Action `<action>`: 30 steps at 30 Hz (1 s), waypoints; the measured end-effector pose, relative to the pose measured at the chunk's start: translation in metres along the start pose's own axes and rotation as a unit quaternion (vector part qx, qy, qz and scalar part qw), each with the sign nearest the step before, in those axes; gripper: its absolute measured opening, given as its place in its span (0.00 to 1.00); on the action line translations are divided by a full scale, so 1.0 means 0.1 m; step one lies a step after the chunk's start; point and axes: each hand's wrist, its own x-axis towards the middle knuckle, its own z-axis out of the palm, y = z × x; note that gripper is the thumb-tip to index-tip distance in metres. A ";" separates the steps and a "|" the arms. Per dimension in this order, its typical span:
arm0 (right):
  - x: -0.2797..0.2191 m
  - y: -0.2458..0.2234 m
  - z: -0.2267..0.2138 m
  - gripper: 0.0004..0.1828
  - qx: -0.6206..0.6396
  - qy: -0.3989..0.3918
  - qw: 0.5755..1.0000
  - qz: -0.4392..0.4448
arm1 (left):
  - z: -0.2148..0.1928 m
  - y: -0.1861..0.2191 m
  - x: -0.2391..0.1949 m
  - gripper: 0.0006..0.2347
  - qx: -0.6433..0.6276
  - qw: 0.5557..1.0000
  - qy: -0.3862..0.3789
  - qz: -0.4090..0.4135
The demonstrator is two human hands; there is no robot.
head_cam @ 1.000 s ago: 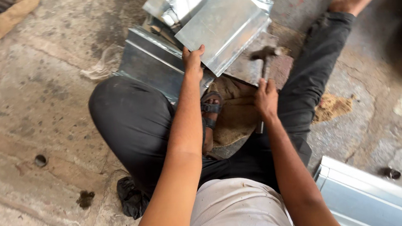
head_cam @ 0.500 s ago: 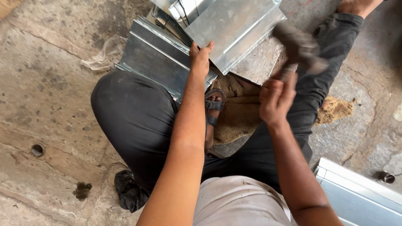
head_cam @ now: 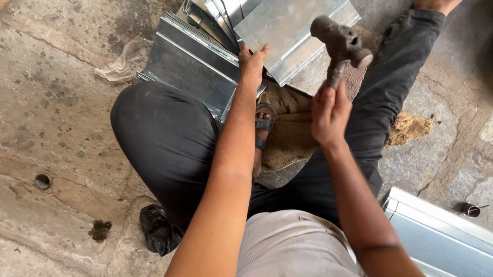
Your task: The person sits on the floor and uses a hammer to bend the edges of metal sheets against a metal block, handling the sheets one at a time from a stack.
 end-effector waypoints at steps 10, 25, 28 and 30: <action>0.00 0.11 -0.20 0.23 -0.180 -0.034 0.982 0.049 | -0.02 0.25 -0.30 0.23 -0.071 0.996 -0.043 0.021; 0.02 0.16 -0.34 0.24 0.022 0.078 0.993 0.083 | -0.86 0.67 0.27 0.25 0.019 0.995 0.090 -0.022; 0.27 0.56 -0.28 0.24 -0.135 0.083 0.985 0.071 | -0.88 0.71 0.16 0.23 -0.038 0.994 0.086 -0.052; 0.42 0.86 -0.36 0.24 -0.235 0.056 0.969 0.055 | -0.84 0.81 0.13 0.22 -0.052 0.994 0.077 -0.065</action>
